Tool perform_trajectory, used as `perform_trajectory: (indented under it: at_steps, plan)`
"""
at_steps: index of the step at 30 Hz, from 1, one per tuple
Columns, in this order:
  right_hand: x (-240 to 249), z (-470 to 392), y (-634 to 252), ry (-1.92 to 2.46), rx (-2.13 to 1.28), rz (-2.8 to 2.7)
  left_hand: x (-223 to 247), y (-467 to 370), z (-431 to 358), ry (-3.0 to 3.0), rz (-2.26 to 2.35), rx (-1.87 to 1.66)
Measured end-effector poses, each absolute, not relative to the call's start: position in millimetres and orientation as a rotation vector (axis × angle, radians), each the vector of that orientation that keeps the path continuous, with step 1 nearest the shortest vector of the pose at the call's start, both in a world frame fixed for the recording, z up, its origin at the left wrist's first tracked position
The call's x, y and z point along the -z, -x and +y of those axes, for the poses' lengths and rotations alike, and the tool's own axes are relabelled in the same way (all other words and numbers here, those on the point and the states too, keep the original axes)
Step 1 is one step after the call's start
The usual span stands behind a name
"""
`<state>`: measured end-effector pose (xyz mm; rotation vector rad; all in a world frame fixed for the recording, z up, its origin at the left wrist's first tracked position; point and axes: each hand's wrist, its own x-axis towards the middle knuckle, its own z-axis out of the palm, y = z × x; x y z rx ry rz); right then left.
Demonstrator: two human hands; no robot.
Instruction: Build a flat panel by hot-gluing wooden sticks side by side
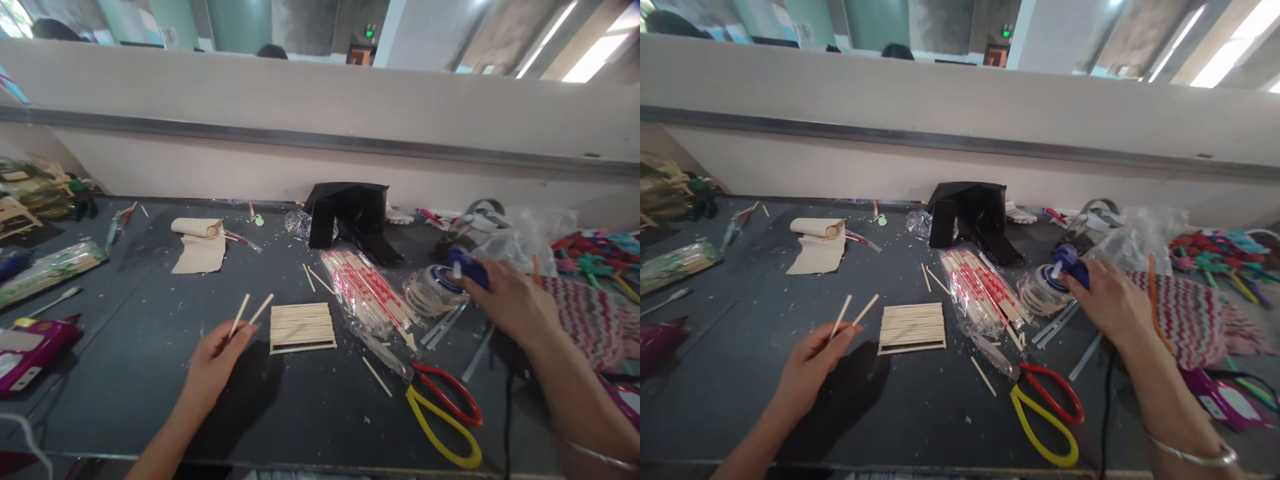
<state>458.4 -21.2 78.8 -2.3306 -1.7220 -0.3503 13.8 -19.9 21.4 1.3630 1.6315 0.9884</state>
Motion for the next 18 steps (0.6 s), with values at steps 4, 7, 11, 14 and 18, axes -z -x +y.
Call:
perform_trajectory:
  at_steps: [4, 7, 11, 14, 18]
  plan:
    - [-69.2, -8.6, -466.4, 2.338, 0.300, -1.843, -25.3, -21.7, -34.7, -1.405, 1.474, -0.844]
    - [-74.5, -14.9, -457.5, 2.339, 0.373, -1.876, -24.6, -23.7, -41.0, -1.425, 1.399, -0.814]
    - [-81.8, -36.7, -407.7, 2.122, 0.756, -1.699, -22.2, -28.2, -44.1, -1.425, 1.345, -0.764]
    - [-72.3, -56.5, -346.1, 1.710, 0.661, -1.854, -20.9, -35.8, -46.5, -1.468, 1.332, -0.682]
    - [-48.8, -71.4, -279.3, 1.339, 0.264, -2.229, -21.7, -46.6, -50.6, -1.539, 1.275, -0.589]
